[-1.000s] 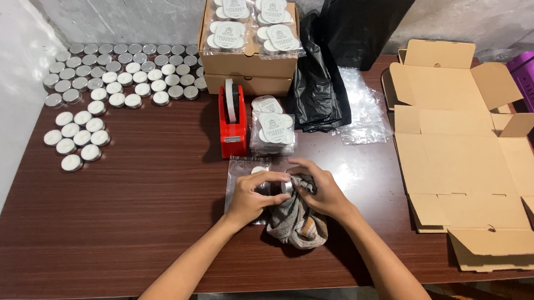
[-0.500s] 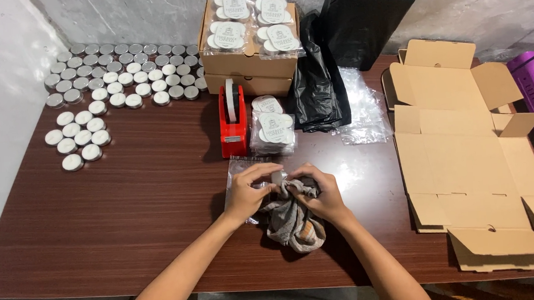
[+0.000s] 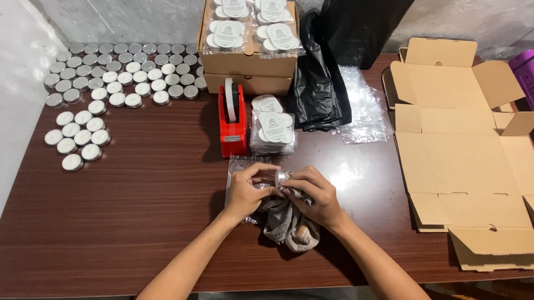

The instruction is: The person is packaging tealight candles by placing them individually into small plastic bags.

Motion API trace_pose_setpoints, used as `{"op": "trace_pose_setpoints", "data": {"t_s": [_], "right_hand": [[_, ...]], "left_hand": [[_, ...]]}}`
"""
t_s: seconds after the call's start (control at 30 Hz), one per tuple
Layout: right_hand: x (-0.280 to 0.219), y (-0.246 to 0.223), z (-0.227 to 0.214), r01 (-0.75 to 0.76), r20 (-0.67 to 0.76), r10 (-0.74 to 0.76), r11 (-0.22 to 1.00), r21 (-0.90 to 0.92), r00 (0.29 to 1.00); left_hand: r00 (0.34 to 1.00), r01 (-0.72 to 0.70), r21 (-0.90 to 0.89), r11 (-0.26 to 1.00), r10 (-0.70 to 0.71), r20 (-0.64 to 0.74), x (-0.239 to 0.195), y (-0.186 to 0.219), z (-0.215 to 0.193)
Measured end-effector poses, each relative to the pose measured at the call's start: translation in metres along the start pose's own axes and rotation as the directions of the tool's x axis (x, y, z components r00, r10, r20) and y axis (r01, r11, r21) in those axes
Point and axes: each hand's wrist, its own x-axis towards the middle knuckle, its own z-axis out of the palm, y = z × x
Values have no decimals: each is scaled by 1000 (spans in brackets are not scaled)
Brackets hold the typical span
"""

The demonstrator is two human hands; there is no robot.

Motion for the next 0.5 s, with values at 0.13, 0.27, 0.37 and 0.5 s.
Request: {"op": "trace_pose_setpoints", "data": {"t_s": [0.13,0.27,0.37,0.5], "right_hand": [[-28,32,8,-71,-19,72,996,46,997],[-12,21,2,-81,-80,81,997,6,994],[-2,16,-6,-60,-103,55,997,-50,993],[-11,21,1,38,-43,-39,999,-23,998]], "left_hand": [[999,26,-50,998,-25,29,1,-10,-5],[999,9,-4,1000,-9,39,2,-5,-5],[999,-11,27,1000,10,40,0,-3,-2],[999,-42,113,993,39,30,-1,-25,-2]]}}
